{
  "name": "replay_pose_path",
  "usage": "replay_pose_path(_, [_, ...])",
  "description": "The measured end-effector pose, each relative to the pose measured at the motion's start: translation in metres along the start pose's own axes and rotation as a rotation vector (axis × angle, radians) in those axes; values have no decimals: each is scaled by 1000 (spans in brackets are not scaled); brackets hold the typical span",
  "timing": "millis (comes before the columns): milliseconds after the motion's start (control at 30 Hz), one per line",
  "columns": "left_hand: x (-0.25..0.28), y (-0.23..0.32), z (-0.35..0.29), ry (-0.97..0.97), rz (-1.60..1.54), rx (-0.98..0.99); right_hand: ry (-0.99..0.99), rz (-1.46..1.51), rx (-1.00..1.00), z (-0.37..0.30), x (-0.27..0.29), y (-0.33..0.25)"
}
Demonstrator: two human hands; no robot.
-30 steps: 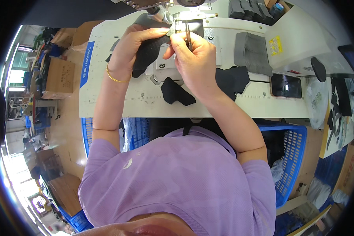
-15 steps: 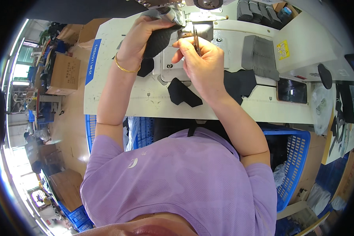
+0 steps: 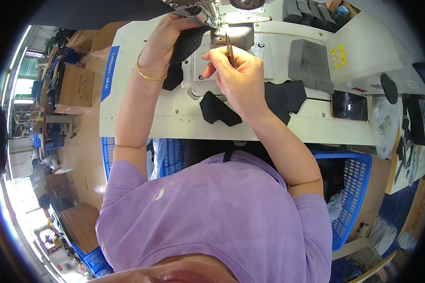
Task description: Sewing and trimming black fabric components for shoes using an industrial sewing machine.
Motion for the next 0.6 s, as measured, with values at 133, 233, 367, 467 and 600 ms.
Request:
replay_pose_path(133, [-1,1,-2,10,-4,3,-36,9,-9,0,0,4])
replay_pose_path(233, [-1,2,-2,-10,12,-8,-74,16,-3,-1,1,6])
replay_pose_path(367, [16,-8,1,27,3,73,-81,52,39,-3,2,13])
replay_pose_path(467, [12,-8,0,36,0,88,-68,-5,35,-7,9,15])
replay_pose_path(600, [3,0,-6,94,-82,-16,-145,-2,-94,-13,5,5])
Point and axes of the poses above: each hand's wrist, its own z-axis towards the middle knuckle, its own x-axis out of the back of the hand, y = z × x, the point moved 5 cm from there along z, towards the middle knuckle, and after that the axes turned 10 degrees about -x, right-handed, at the moved point
